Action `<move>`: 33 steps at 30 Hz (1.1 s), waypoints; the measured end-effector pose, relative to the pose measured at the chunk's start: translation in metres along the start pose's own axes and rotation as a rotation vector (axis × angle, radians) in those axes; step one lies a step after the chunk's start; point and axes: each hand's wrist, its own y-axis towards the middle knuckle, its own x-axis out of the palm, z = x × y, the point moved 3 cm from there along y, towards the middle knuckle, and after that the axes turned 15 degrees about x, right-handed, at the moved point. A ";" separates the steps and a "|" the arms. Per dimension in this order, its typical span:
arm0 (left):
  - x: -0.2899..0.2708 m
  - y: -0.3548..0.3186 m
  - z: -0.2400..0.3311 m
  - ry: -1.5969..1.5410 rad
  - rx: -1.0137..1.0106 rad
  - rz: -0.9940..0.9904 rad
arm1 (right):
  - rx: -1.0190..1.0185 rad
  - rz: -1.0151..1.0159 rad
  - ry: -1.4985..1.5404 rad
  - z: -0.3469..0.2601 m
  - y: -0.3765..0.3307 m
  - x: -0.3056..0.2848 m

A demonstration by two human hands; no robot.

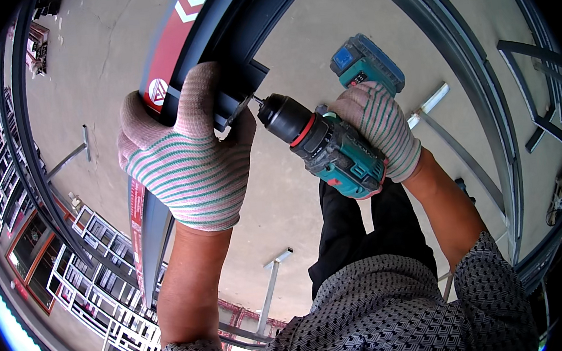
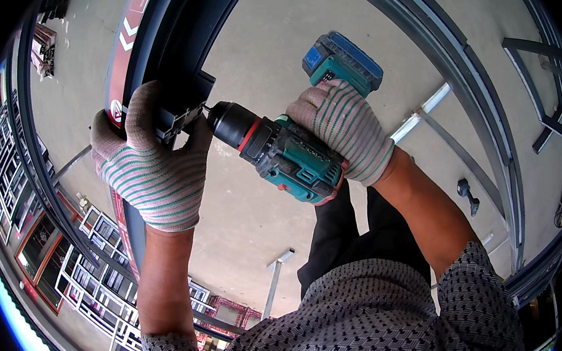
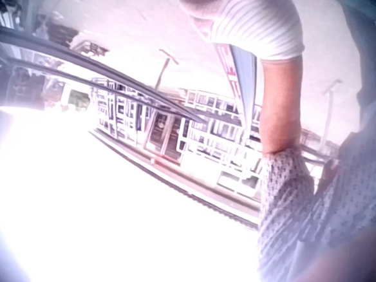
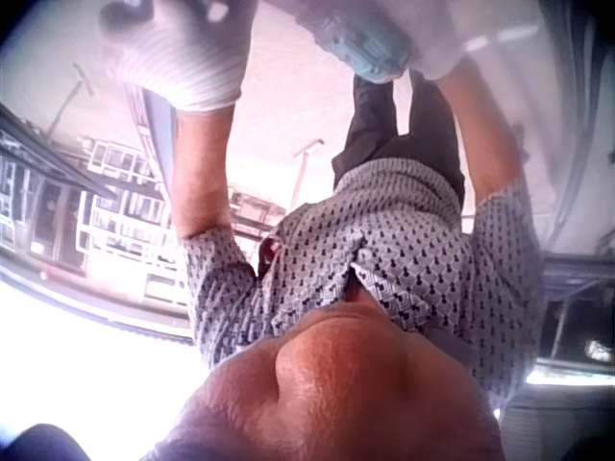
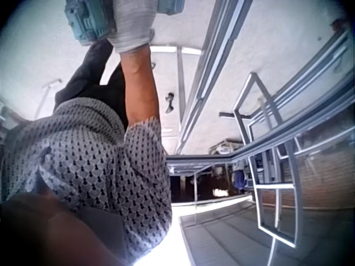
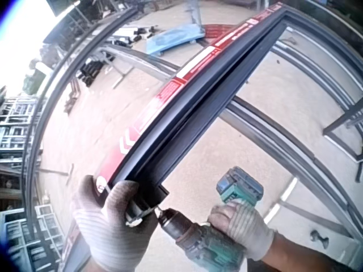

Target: The person uses a cordless drill to create holes in a large metal window frame resting on a stand. They position a small metal bracket over the frame and drill through it, repeating the process at different locations along the frame's edge.

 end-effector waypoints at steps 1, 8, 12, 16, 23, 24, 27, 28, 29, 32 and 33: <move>0.000 0.001 -0.001 0.011 0.002 -0.009 | 0.003 -0.017 0.008 0.001 0.003 -0.001; 0.001 0.000 -0.001 -0.022 -0.007 -0.025 | -0.005 -0.010 -0.015 0.003 0.002 0.000; 0.000 0.000 -0.001 -0.006 0.009 0.013 | -0.008 -0.025 -0.008 0.003 0.002 0.001; 0.000 -0.001 -0.005 -0.022 -0.010 0.013 | 0.007 -0.046 0.024 0.001 -0.001 0.001; 0.000 -0.003 -0.010 -0.016 0.021 -0.034 | 0.041 -0.148 0.055 0.006 -0.001 0.002; -0.001 -0.003 -0.010 -0.015 0.021 -0.025 | 0.047 -0.155 0.055 0.008 -0.002 0.002; 0.001 -0.004 -0.010 -0.024 0.013 0.003 | 0.049 -0.157 0.089 0.008 -0.002 0.002; 0.001 -0.005 -0.010 -0.030 0.009 0.010 | 0.048 -0.153 0.107 0.007 -0.002 0.003; 0.002 -0.004 -0.010 -0.032 0.005 0.012 | 0.050 -0.153 0.093 0.007 -0.001 0.003; 0.002 -0.003 -0.010 -0.019 0.008 0.016 | 0.051 -0.155 0.059 0.007 -0.001 0.003; 0.002 -0.003 -0.010 -0.017 0.004 0.013 | 0.049 -0.156 0.052 0.007 0.000 0.002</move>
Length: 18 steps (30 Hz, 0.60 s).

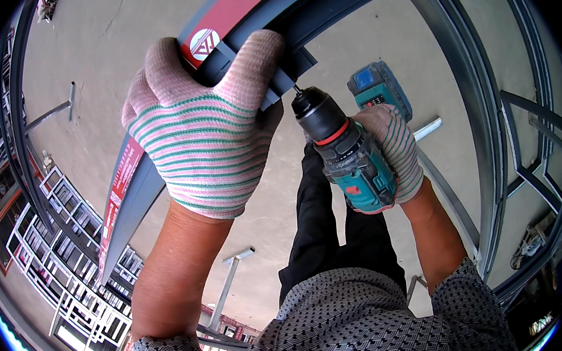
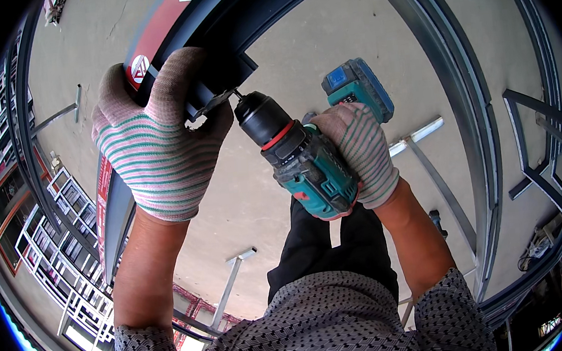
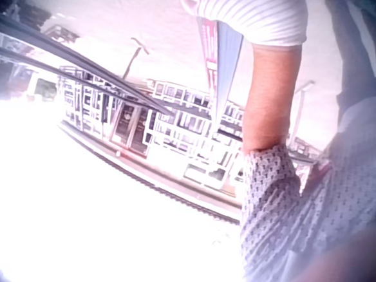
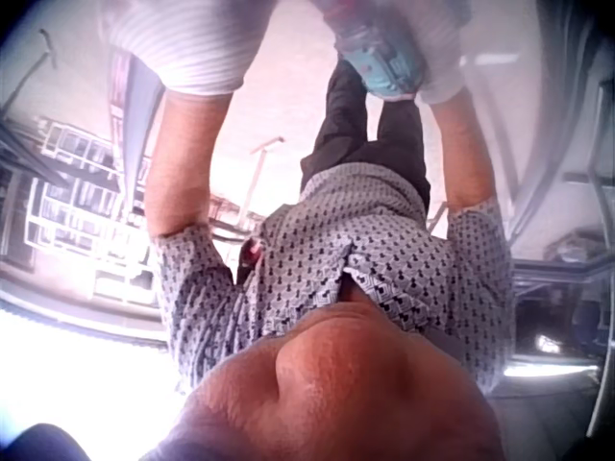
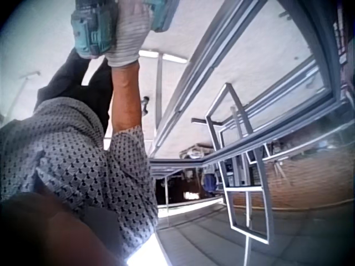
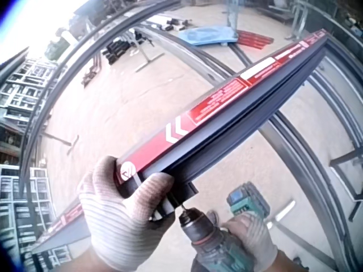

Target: The person uses a cordless drill to create holes in a large metal window frame resting on a stand. They position a small metal bracket over the frame and drill through it, repeating the process at different locations along the frame's edge.

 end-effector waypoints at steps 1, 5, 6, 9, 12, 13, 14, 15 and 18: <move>-0.001 0.000 0.000 0.002 -0.004 -0.003 | -0.002 -0.001 -0.007 0.000 0.001 0.000; -0.005 0.002 0.004 -0.026 -0.036 -0.053 | 0.025 -0.010 0.131 -0.004 0.007 0.000; -0.006 0.003 0.005 -0.029 -0.041 -0.064 | 0.039 -0.019 0.123 -0.004 0.007 0.001; -0.006 0.005 0.003 -0.025 -0.056 -0.058 | 0.047 -0.049 0.151 -0.007 0.008 -0.001; -0.005 0.003 0.004 -0.015 -0.067 -0.053 | 0.026 -0.056 0.165 -0.012 0.009 -0.002; -0.004 0.003 0.004 -0.011 -0.071 -0.053 | 0.017 -0.055 0.163 -0.013 0.009 -0.002; -0.004 0.003 0.004 -0.012 -0.072 -0.045 | 0.041 -0.056 0.187 -0.011 0.006 -0.003; -0.003 0.003 0.004 -0.016 -0.072 -0.040 | 0.066 -0.057 0.211 -0.008 0.000 -0.001; -0.003 0.003 0.006 -0.016 -0.071 -0.035 | 0.100 -0.048 0.203 0.001 -0.021 0.002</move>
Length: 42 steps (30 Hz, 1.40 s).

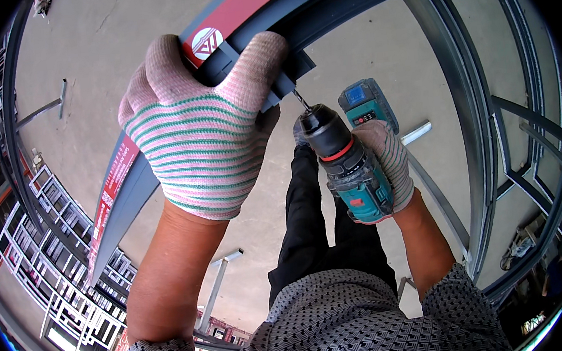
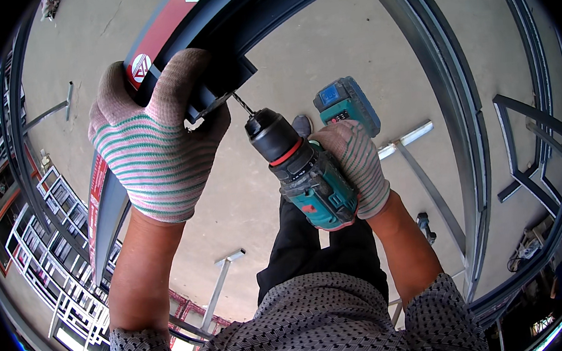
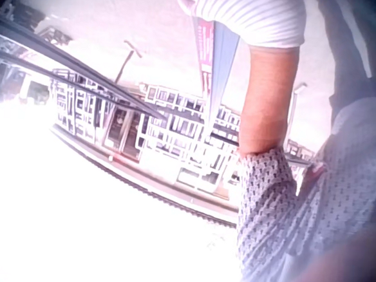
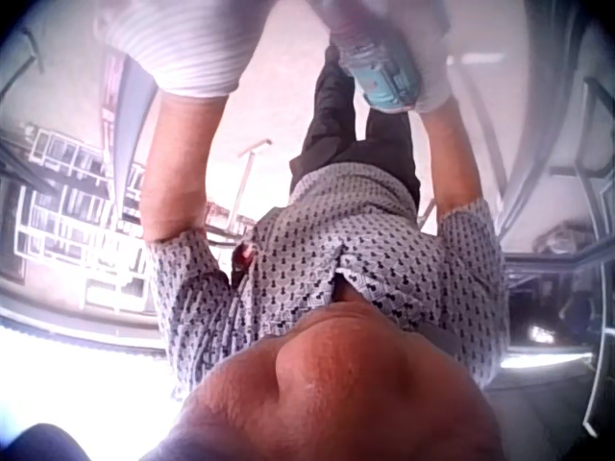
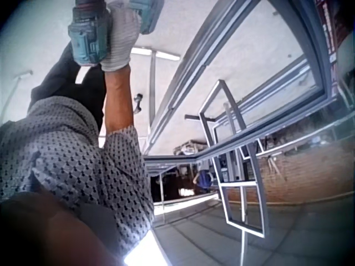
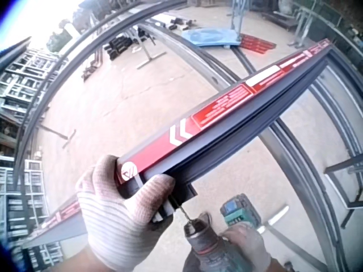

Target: The person uses a cordless drill to create holes in a large metal window frame resting on a stand. They position a small metal bracket over the frame and drill through it, repeating the process at different locations along the frame's edge.

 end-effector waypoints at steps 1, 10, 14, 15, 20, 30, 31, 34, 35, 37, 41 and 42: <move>-0.001 0.000 0.001 0.008 0.002 0.002 | 0.005 0.007 -0.016 0.002 -0.007 -0.001; 0.000 0.003 0.002 -0.027 0.023 0.068 | 0.151 -0.030 0.196 0.004 -0.069 -0.010; -0.007 0.005 0.004 0.061 0.012 0.037 | 0.137 0.014 0.201 -0.003 -0.087 -0.017; -0.006 0.005 0.004 0.051 0.004 0.042 | 0.147 0.029 0.215 -0.003 -0.093 -0.017; -0.008 0.002 0.004 0.034 -0.009 0.010 | 0.441 0.083 0.385 -0.011 -0.129 -0.013; -0.013 0.002 0.007 0.004 -0.033 -0.085 | 0.537 0.242 0.102 -0.064 -0.171 -0.007; -0.015 0.002 0.007 -0.010 -0.020 -0.098 | 0.560 0.244 0.179 -0.067 -0.176 -0.006; -0.020 0.002 0.006 -0.029 0.006 -0.151 | 0.510 0.329 0.025 -0.073 -0.184 -0.002; -0.021 0.003 0.006 -0.028 0.013 -0.171 | 0.522 0.354 0.052 -0.071 -0.189 0.002; -0.022 0.004 0.006 -0.034 0.026 -0.191 | 0.557 0.389 0.197 -0.066 -0.202 0.011; -0.017 0.002 0.002 -0.026 0.061 -0.180 | 0.378 0.409 -0.155 -0.086 -0.211 0.006; -0.016 0.002 0.001 -0.019 0.080 -0.174 | 0.375 0.408 -0.210 -0.089 -0.214 0.004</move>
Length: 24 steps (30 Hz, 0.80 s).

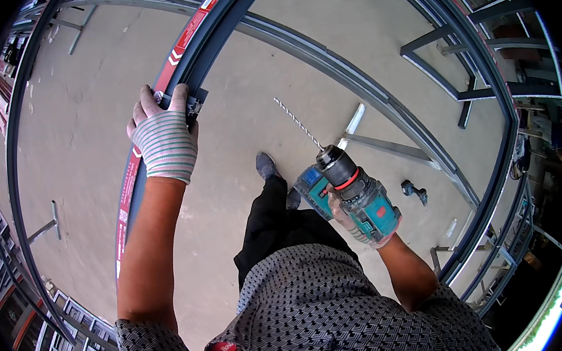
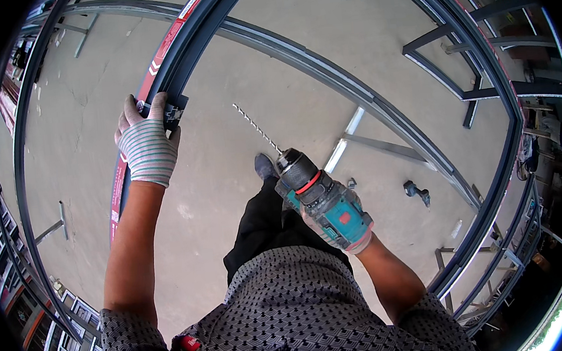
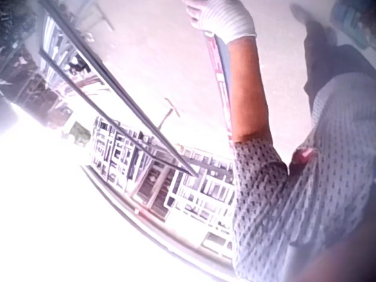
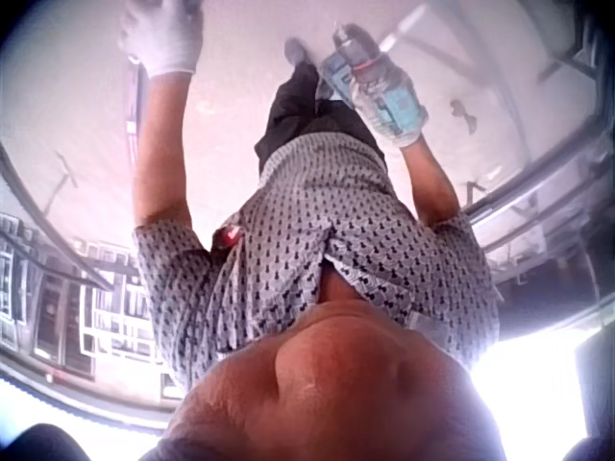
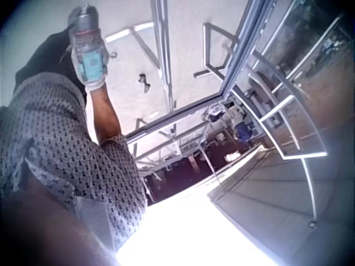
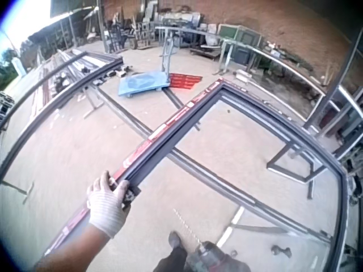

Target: The person uses a cordless drill to create holes in a large metal window frame resting on a stand. They position a small metal bracket over the frame and drill through it, repeating the process at different locations along the frame's edge.

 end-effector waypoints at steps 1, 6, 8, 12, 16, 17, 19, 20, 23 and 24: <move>-0.001 0.000 -0.001 0.009 0.019 0.005 | -0.003 0.012 -0.017 -0.001 -0.004 -0.004; -0.009 0.005 0.001 0.104 0.243 0.065 | -0.063 0.111 -0.203 0.012 -0.042 -0.012; -0.004 0.007 0.007 0.084 0.311 0.123 | 0.017 0.154 -0.121 0.043 -0.068 -0.001; -0.005 -0.010 0.032 0.048 0.428 0.188 | 0.237 0.030 0.130 0.054 -0.111 0.001; 0.019 -0.047 0.091 -0.130 0.514 0.119 | 0.399 -0.086 0.619 0.122 -0.171 0.027; 0.028 -0.062 0.104 -0.166 0.494 0.012 | 0.447 -0.062 0.618 0.118 -0.181 0.026; 0.048 -0.096 0.119 -0.175 0.402 -0.153 | 0.539 -0.015 0.611 0.105 -0.200 0.021; 0.059 -0.115 0.121 -0.179 0.344 -0.240 | 0.463 0.084 0.454 0.092 -0.201 0.014; 0.095 -0.172 0.123 -0.224 0.122 -0.466 | 0.502 0.219 0.462 0.099 -0.219 0.020; 0.102 -0.191 0.121 -0.223 0.055 -0.548 | 0.490 0.210 0.493 0.097 -0.223 0.021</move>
